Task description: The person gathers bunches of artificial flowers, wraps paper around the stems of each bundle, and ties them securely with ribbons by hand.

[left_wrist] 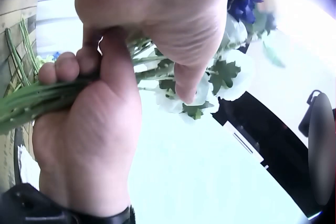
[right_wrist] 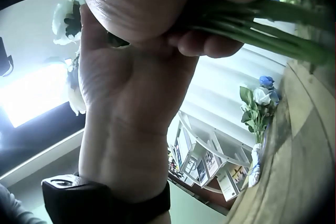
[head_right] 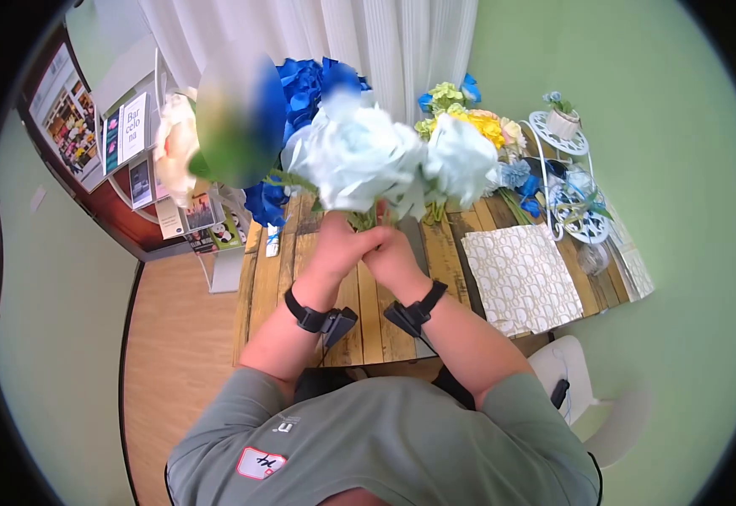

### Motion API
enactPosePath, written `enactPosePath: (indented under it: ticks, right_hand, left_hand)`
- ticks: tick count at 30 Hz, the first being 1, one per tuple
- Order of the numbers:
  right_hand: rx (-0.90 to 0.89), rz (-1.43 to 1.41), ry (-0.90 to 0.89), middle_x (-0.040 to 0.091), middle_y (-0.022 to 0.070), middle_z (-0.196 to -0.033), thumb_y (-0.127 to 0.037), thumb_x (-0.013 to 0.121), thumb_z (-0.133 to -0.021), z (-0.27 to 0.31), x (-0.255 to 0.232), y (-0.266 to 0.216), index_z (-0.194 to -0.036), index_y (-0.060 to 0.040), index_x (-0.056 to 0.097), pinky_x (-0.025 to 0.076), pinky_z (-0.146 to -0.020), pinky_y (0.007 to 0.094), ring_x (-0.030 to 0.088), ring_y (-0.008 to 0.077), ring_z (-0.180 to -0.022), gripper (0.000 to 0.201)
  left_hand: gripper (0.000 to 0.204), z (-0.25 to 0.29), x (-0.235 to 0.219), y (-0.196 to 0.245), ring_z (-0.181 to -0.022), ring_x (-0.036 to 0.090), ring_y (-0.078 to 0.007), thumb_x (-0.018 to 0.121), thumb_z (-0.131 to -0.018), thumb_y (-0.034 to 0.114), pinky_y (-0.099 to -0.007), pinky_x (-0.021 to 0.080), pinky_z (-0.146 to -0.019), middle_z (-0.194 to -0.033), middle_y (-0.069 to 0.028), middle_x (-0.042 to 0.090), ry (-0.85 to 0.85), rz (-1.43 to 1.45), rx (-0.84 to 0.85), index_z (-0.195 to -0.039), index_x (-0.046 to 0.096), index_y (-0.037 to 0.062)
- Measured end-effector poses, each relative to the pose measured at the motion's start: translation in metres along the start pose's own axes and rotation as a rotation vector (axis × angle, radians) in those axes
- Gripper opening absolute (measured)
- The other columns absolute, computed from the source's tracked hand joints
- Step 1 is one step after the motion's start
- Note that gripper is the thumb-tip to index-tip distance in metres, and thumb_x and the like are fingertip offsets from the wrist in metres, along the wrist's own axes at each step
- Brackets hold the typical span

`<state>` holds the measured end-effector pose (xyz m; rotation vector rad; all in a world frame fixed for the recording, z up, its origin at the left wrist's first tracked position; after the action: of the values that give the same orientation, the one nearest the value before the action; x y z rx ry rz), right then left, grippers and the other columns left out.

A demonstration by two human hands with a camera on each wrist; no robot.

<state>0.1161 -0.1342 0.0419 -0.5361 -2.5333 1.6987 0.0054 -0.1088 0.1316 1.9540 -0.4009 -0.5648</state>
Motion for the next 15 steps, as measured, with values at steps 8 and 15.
enactPosePath:
  ticks: [8, 15]
  right_hand:
    - [-0.142, -0.091, -0.017, 0.067, 0.0179, -0.125, -0.005, 0.069, -0.083, 0.012, -0.004, -0.004, -0.132, -0.0028, 0.060, 0.046, -0.103, 0.0374, 0.061, 0.0274, -0.123, 0.049]
    - [0.126, 0.105, -0.060, 0.070, 0.0187, -0.114, -0.013, 0.073, -0.083, 0.029, -0.019, 0.002, -0.124, -0.0030, 0.062, 0.052, -0.092, 0.0391, 0.068, 0.0291, -0.108, 0.043]
  left_hand:
    - [0.051, -0.005, 0.021, -0.046, -0.103, 0.068, -0.0326, 0.077, -0.079, 0.030, -0.0409, 0.053, -0.086, -0.112, -0.0223, 0.069, 0.000, -0.165, 0.075, -0.118, 0.064, -0.0014]
    - [0.048, 0.014, 0.030, 0.023, -0.091, 0.068, -0.0182, 0.082, -0.077, 0.017, -0.0339, 0.054, -0.082, -0.101, -0.0093, 0.073, -0.009, -0.269, -0.222, -0.119, 0.065, 0.0014]
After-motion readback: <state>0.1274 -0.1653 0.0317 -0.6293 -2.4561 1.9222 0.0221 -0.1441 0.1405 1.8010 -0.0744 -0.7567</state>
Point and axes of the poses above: each hand's wrist, its own z-axis away from the middle knuckle, its own x-axis out of the palm, y = z × x, the point moved 3 cm from there along -z, towards the middle knuckle
